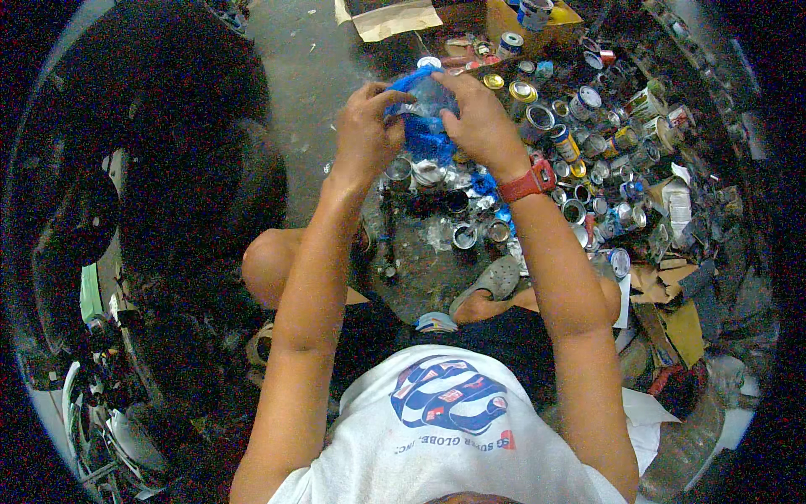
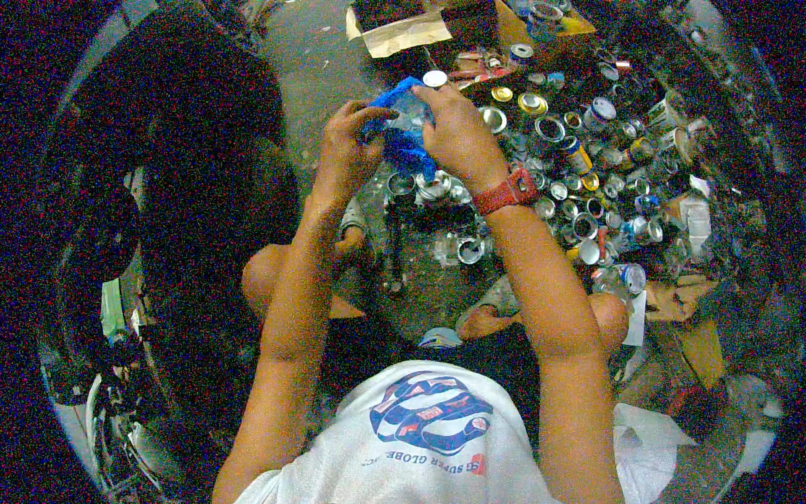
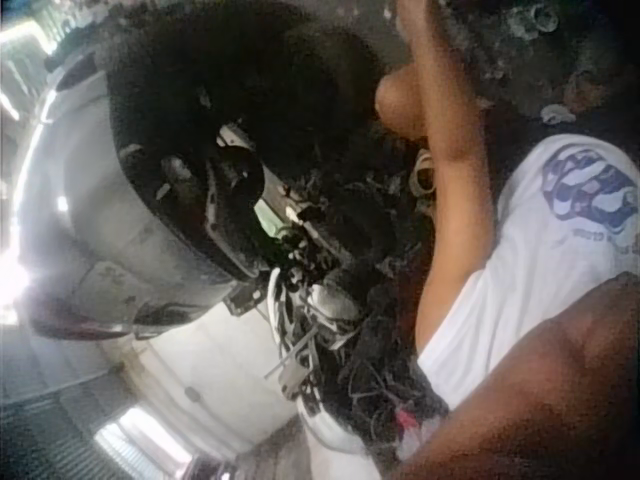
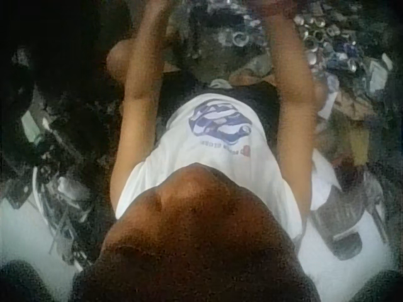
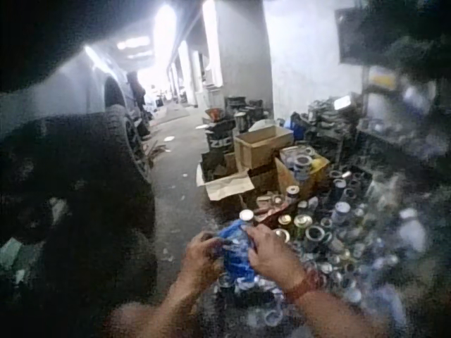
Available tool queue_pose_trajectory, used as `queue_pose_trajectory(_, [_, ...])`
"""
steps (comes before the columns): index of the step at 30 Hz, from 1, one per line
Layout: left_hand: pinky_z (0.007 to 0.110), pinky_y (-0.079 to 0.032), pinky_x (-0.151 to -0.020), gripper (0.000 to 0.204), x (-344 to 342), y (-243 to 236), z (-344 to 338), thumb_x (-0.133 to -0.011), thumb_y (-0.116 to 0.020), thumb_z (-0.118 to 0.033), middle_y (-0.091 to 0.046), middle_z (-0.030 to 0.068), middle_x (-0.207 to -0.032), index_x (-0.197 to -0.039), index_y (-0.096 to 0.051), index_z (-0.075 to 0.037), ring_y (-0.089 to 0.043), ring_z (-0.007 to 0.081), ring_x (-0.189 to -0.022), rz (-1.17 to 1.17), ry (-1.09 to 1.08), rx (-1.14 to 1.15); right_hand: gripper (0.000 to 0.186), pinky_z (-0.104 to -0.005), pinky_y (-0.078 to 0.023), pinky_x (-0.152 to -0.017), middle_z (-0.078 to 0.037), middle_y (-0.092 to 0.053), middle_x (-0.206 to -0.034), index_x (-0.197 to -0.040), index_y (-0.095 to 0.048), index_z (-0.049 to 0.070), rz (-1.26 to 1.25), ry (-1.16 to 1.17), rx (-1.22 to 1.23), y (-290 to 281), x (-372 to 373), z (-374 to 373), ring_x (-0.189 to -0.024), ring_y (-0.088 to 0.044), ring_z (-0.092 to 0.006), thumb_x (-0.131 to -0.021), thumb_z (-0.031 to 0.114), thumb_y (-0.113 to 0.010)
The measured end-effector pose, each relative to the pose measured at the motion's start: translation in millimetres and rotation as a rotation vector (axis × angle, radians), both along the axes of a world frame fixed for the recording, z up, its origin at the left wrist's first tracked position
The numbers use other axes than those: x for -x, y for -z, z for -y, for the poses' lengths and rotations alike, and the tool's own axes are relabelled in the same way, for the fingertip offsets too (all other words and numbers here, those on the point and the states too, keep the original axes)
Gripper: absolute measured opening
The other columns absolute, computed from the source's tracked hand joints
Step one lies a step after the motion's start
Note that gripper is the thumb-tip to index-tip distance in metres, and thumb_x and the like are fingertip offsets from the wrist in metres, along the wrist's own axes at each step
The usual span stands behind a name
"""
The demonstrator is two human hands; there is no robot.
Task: The person sits on the floor and sorts through a large pile of metal cans and debris. They pick up individual cans, inspect them, and place them back into the pile or set them aside.
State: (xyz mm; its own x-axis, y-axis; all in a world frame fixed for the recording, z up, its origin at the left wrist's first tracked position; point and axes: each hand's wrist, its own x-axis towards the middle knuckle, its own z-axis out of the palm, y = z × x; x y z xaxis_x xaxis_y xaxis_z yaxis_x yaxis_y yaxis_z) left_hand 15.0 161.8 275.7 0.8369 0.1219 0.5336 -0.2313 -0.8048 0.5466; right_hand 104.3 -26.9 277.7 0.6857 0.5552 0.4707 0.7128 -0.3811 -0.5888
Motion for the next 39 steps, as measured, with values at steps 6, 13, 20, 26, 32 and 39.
queue_pose_trajectory(6, [0.044, -0.057, -0.091, 0.039, 19, 14, -5, -0.077, -0.071, -0.003, -0.072, 0.0184, -0.112, -0.116, -0.076, -0.005, -0.07, 0.0381, -0.103, 0.039, -0.207, -0.119, 0.06, -0.0438, -0.051, -0.107, -0.025, -0.067, -0.13, -0.142, -0.059, -0.001, -0.089, -0.011, 0.082, 18, 18, -6, -0.121, -0.065, -0.0414, -0.085, 0.008, -0.074])
queue_pose_trajectory(13, [0.039, -0.057, -0.087, 0.033, 23, 40, -8, -0.084, -0.066, -0.004, -0.074, 0.0172, -0.109, -0.115, -0.077, -0.003, -0.073, 0.0332, -0.097, 0.009, -0.213, 0.206, 0.068, -0.0416, -0.052, -0.106, -0.026, -0.067, -0.133, -0.148, -0.054, 0.0, -0.202, -0.067, 0.019, 51, 34, -13, -0.12, -0.068, -0.0384, -0.085, 0.012, -0.077])
queue_pose_trajectory(20, [0.039, -0.055, -0.091, 0.032, 25, 76, -10, -0.087, -0.065, -0.009, -0.073, 0.0163, -0.107, -0.116, -0.077, -0.003, -0.072, 0.0321, -0.1, -0.118, -0.239, 0.352, 0.067, -0.0483, -0.056, -0.097, -0.03, -0.071, -0.12, -0.145, -0.058, 0.003, -0.468, -0.048, 0.005, 83, 46, -21, -0.111, -0.07, -0.0438, -0.082, 0.013, -0.077])
queue_pose_trajectory(26, [0.042, -0.055, -0.094, 0.038, 34, 95, -14, -0.085, -0.07, -0.012, -0.069, 0.0181, -0.111, -0.121, -0.074, -0.004, -0.07, 0.0361, -0.101, -0.236, -0.251, 0.168, 0.066, -0.0444, -0.056, -0.092, -0.026, -0.072, -0.115, -0.144, -0.061, 0.005, -0.547, -0.02, -0.052, 117, 49, -28, -0.1, -0.069, -0.0378, -0.081, 0.013, -0.078])
queue_pose_trajectory(32, [0.046, -0.055, -0.096, 0.042, 64, 129, -17, -0.085, -0.07, -0.011, -0.064, 0.0197, -0.119, -0.126, -0.071, -0.005, -0.067, 0.0406, -0.109, -0.388, -0.273, 0.004, 0.059, -0.039, -0.055, -0.073, -0.018, -0.074, -0.095, -0.135, -0.07, 0.009, -0.642, 0.132, -0.051, 161, 77, -34, -0.071, -0.065, -0.0246, -0.078, 0.015, -0.083])
queue_pose_trajectory(39, [0.049, -0.051, -0.109, 0.056, 83, 170, -20, -0.082, -0.075, -0.011, -0.057, 0.0247, -0.143, -0.138, -0.066, -0.015, -0.06, 0.046, -0.127, -0.628, -0.277, 0.069, 0.047, -0.0399, -0.057, -0.075, -0.016, -0.074, -0.097, -0.124, -0.076, 0.01, -0.641, 0.317, -0.088, 218, 115, -44, -0.075, -0.068, -0.0274, -0.078, 0.015, -0.084])
